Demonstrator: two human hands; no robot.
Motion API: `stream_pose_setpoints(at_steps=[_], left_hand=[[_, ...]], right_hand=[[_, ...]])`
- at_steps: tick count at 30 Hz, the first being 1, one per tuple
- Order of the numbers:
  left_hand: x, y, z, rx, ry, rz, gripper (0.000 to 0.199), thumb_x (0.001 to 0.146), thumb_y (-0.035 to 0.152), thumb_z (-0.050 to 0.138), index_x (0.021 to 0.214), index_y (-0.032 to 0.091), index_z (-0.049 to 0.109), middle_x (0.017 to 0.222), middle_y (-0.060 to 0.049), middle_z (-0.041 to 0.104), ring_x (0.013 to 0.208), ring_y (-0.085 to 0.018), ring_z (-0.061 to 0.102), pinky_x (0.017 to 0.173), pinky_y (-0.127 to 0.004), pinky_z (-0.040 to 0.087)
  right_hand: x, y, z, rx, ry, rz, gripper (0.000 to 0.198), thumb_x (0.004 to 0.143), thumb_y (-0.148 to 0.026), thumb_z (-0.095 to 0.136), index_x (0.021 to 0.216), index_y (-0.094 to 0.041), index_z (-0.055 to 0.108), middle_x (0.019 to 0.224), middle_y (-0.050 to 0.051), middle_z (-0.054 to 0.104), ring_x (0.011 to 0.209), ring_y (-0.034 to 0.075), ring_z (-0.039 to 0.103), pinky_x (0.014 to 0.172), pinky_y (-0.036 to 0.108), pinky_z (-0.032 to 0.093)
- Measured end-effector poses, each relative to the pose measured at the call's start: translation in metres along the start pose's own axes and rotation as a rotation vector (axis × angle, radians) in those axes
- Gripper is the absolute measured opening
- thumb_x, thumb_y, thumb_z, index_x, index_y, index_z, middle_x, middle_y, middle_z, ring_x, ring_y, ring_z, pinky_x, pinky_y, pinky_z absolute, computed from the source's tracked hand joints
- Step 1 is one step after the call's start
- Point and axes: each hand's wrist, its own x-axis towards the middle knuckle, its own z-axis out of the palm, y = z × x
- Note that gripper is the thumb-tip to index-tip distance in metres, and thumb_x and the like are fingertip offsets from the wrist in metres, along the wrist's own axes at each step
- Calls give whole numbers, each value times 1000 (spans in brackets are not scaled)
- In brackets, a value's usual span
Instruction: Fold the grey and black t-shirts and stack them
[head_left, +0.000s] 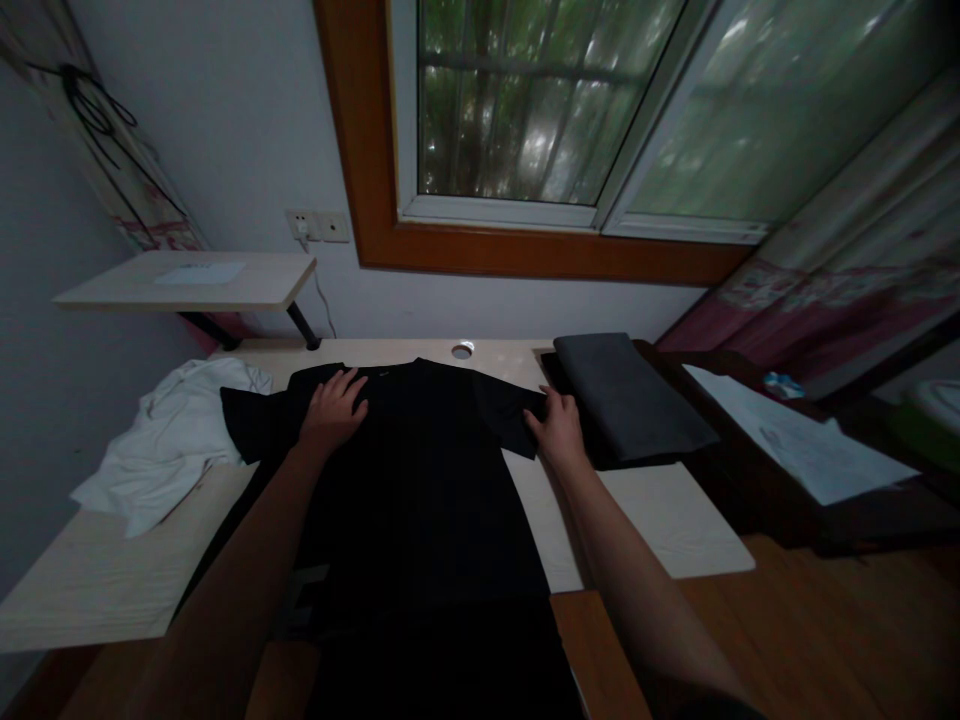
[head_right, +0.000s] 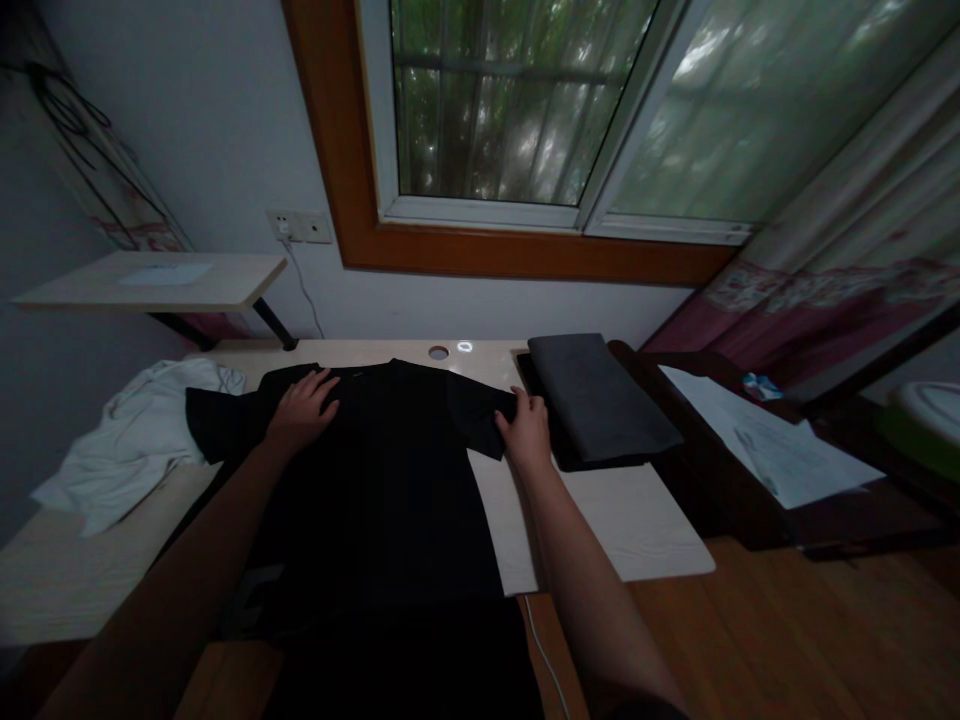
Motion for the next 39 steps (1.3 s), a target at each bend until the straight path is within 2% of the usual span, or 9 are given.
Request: stream_pose_setpoints(at_steps=[3,9,14,19,24,28,32,36,39], left_hand=[[-1,-1,0,-4,11,0,53,100,42,43,151,28,51,165,-4,42,155,-27,33,127,-51,28],[1,-2,2,-3,-8,0,52,99,42,44,149,29,54,164,-3,44,154,-27,35,126,-52,29],[1,-1,2,13,-39,15,50,101,41,39,148,33,55,161,-2,49,152,-27,37,126,-56,27],[1,-2,3,4,-57,8,51,101,42,39,150,34,53,162,0,47,153,-27,36,126,-58,25],[1,-2,3,-4,-60,4,51,101,42,39,150,35,53,162,0,47,153,-27,36,126,-57,24],[1,-2,3,-18,-29,27,51,100,39,41,150,34,54,162,-1,47,152,-27,39,126,-57,27],[0,-5,3,-48,45,92,49,99,32,41,144,27,61,154,-3,56,146,-24,46,126,-47,32],[0,-8,6,-76,18,135,47,98,28,40,137,24,66,143,-3,67,139,-20,54,123,-40,37],[1,-8,7,-74,-25,144,48,98,28,41,138,23,66,146,-3,64,141,-20,53,124,-40,38]], right_hand=[[0,-1,-1,19,10,7,56,89,-38,64,140,-18,58,118,16,57,106,31,58,98,48,49],[4,1,-3,100,-42,-18,54,89,-37,60,139,-17,61,104,13,68,98,31,58,95,46,50],[5,2,-7,250,-21,8,40,88,-33,54,122,-17,68,102,11,70,94,28,62,90,43,51],[4,-3,-8,169,21,109,37,85,-29,51,117,-16,64,95,12,68,89,29,63,86,43,51],[4,-7,-7,176,34,54,34,86,-28,53,117,-17,61,104,12,63,94,27,61,92,44,52],[4,-4,-7,265,63,-11,47,87,-36,61,130,-16,57,126,17,52,111,28,58,102,46,51],[4,-1,-2,306,79,10,69,85,-42,68,145,-16,48,141,21,45,129,32,53,106,49,50],[5,3,7,290,123,106,81,84,-42,70,154,-16,40,140,22,51,130,35,55,108,53,47],[2,9,13,331,99,153,86,83,-42,70,157,-18,35,142,23,53,127,35,59,103,53,50]])
